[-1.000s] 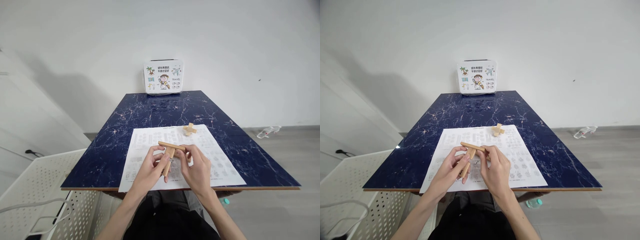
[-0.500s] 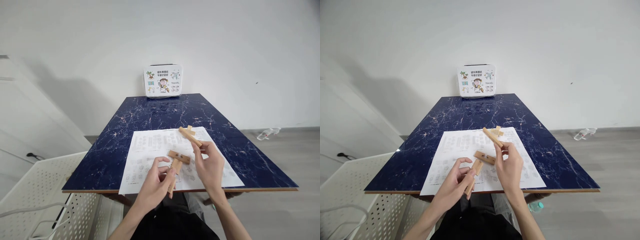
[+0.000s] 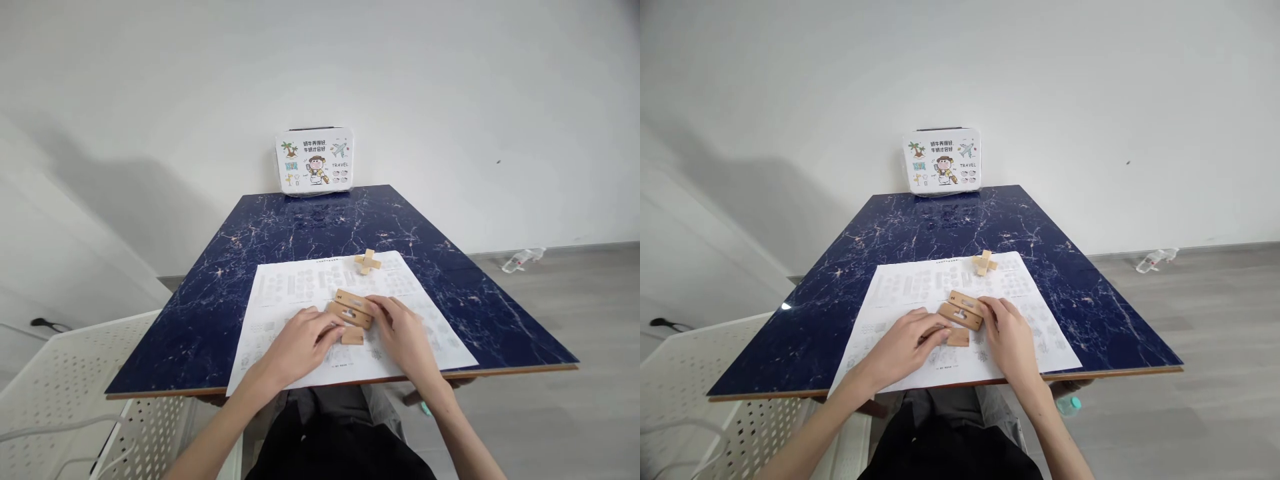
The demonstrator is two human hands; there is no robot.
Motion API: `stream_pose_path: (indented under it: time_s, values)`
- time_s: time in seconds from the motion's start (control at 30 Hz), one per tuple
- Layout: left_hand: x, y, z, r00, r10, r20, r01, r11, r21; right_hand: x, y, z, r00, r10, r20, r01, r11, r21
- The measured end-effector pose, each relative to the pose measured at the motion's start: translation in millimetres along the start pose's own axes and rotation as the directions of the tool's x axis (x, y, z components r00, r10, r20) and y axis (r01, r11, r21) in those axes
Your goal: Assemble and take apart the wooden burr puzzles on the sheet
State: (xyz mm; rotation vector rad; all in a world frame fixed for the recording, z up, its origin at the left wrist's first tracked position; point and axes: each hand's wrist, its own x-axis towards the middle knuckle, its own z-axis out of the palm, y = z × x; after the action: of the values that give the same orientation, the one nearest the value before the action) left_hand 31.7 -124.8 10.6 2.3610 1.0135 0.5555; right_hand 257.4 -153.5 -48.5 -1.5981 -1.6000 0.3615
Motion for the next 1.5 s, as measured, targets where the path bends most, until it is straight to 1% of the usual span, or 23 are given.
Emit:
stream_pose_path:
  time_s: [0.1, 0.17, 0.23, 0.3, 0.37, 0.43, 0.47, 0.53, 0.67, 0.77, 0.87, 0.97, 1.07, 1.2, 1.3, 1.37, 1.5]
  values:
    - [12, -5, 2.5, 0.991, 0.096, 0.095, -0.102, 0.993, 0.066, 0, 4, 5, 0.998, -0.054, 0.016, 0.054, 0.998, -0.042]
    - [16, -8, 2.7, 0.985, 0.137, 0.106, -0.149, 0.983, 0.11, 0, 6, 6, 0.997, -0.068, 0.023, 0.069, 0.996, -0.052]
    - [18, -9, 1.8, 0.985, 0.156, 0.072, -0.166, 0.972, 0.166, -1, 6, 7, 0.997, -0.074, 0.031, 0.076, 0.996, -0.055]
    - [17, -7, 0.5, 0.988, 0.156, 0.021, -0.157, 0.967, 0.203, -1, 6, 7, 0.996, -0.083, 0.037, 0.085, 0.995, -0.06]
    - [17, -4, 0.0, 0.988, 0.151, -0.016, -0.146, 0.972, 0.185, -1, 6, 6, 0.994, -0.094, 0.048, 0.097, 0.993, -0.061]
    - [17, 0, 2.0, 0.988, 0.157, -0.013, -0.154, 0.978, 0.141, -1, 7, 6, 0.993, -0.103, 0.056, 0.106, 0.994, -0.041]
    - [18, 2, 4.2, 0.986, 0.166, 0.007, -0.165, 0.978, 0.128, 0, 7, 6, 0.993, -0.105, 0.054, 0.106, 0.994, -0.021]
    - [22, 6, 10.6, 0.978, 0.191, 0.087, -0.201, 0.97, 0.133, 0, 9, 7, 0.994, -0.102, 0.038, 0.101, 0.994, 0.031]
    - [31, 6, 25.2, 0.935, 0.226, 0.275, -0.286, 0.936, 0.204, 1, 13, 7, 0.996, -0.085, 0.0, 0.085, 0.993, 0.085]
    - [35, 1, 32.2, 0.925, 0.209, 0.319, -0.296, 0.921, 0.255, 0, 13, 7, 0.998, -0.065, -0.022, 0.066, 0.994, 0.085]
    - [38, -10, 32.6, 0.943, 0.171, 0.287, -0.258, 0.917, 0.303, -1, 11, 6, 0.998, -0.048, -0.029, 0.05, 0.996, 0.076]
    - [41, -30, 22.9, 0.958, 0.105, 0.266, -0.197, 0.917, 0.347, -2, 9, 5, 0.999, -0.037, -0.027, 0.039, 0.997, 0.068]
    - [42, -58, 3.3, 0.972, 0.022, 0.233, -0.114, 0.916, 0.385, -3, 7, 5, 0.999, -0.035, -0.026, 0.036, 0.997, 0.068]
    - [38, -100, -27.3, 0.985, -0.106, 0.139, 0.036, 0.903, 0.428, -3, 5, 3, 1.0, -0.028, -0.011, 0.028, 0.998, 0.06]
    - [37, -125, -44.9, 0.974, -0.219, 0.057, 0.163, 0.854, 0.494, -3, 4, 3, 1.0, -0.015, 0.004, 0.015, 0.999, 0.052]
    - [37, -136, -52.7, 0.961, -0.276, -0.002, 0.234, 0.812, 0.535, -3, 4, 3, 1.0, -0.007, 0.016, 0.007, 0.999, 0.046]
    - [39, -147, -58.8, 0.95, -0.301, -0.082, 0.295, 0.782, 0.549, -3, 3, 3, 0.999, -0.004, 0.033, 0.003, 1.0, 0.024]
